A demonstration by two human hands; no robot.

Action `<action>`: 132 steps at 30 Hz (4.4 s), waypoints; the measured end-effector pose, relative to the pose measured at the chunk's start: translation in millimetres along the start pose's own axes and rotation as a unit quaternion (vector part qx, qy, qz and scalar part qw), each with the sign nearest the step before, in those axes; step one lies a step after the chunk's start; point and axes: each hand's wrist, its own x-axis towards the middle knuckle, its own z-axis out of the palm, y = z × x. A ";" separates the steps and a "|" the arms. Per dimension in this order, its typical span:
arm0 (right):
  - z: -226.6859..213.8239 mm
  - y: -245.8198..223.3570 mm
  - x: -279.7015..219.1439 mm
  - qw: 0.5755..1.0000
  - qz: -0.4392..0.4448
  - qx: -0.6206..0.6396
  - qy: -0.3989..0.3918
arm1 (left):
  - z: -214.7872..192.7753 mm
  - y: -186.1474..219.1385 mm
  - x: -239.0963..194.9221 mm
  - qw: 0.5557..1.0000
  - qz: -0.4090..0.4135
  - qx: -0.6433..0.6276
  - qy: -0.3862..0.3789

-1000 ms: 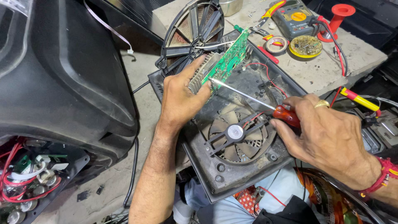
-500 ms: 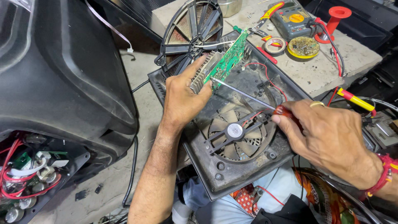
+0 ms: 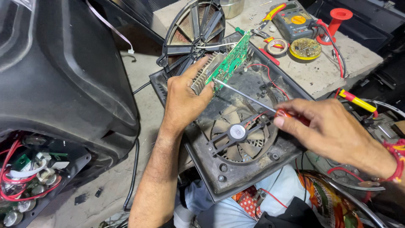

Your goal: The person holds a green circuit board and uses a screwdriver to adjust components. They then use a soldering iron to solder connections on the board while working in a cluttered electronics repair workspace.

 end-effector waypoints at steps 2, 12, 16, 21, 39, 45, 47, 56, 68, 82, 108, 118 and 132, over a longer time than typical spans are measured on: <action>-1.8 3.8 4.8 0.999 -0.018 0.041 0.000 | 0.0 0.6 0.0 0.999 -0.032 0.002 0.001; 8.4 27.4 -11.0 0.965 -0.164 0.024 0.204 | -5.2 -24.7 31.7 0.978 -0.185 -0.069 -0.063; 12.2 29.1 -3.2 0.937 -0.231 0.012 0.261 | -8.9 -28.6 38.0 0.960 -0.205 -0.170 -0.083; 19.9 29.4 9.1 0.921 -0.282 0.011 0.269 | -16.1 -31.4 31.9 0.964 -0.178 -0.179 -0.085; 22.5 18.9 10.0 0.929 -0.269 0.000 0.253 | -14.2 -37.9 23.7 0.973 -0.133 -0.166 -0.091; 18.4 5.2 -2.3 0.901 -0.284 -0.127 0.302 | -10.0 -26.7 20.4 0.989 -0.079 -0.098 -0.071; 17.0 1.8 -9.3 0.868 -0.309 -0.187 0.341 | -5.0 -16.0 18.6 0.991 -0.081 -0.089 -0.053; 20.7 17.0 -13.7 0.898 -0.269 -0.162 0.309 | 7.7 22.1 9.0 0.996 -0.067 0.050 -0.030; 29.9 50.2 -4.8 0.955 -0.141 -0.069 0.252 | 12.5 20.0 -0.6 0.998 -0.008 0.022 -0.050; 27.7 38.9 5.4 0.939 -0.203 -0.070 0.268 | 10.6 12.9 -1.1 0.993 0.029 0.107 -0.032; 23.6 50.3 13.5 0.942 -0.194 -0.085 0.262 | 18.9 0.3 6.2 0.985 0.096 0.140 -0.007; 1.6 36.5 20.2 0.986 -0.110 -0.044 0.115 | 5.7 -2.1 10.5 0.995 0.062 0.073 0.015; -11.8 22.1 47.0 0.956 0.055 0.230 -0.172 | -2.3 -10.8 11.8 0.997 0.043 0.059 0.030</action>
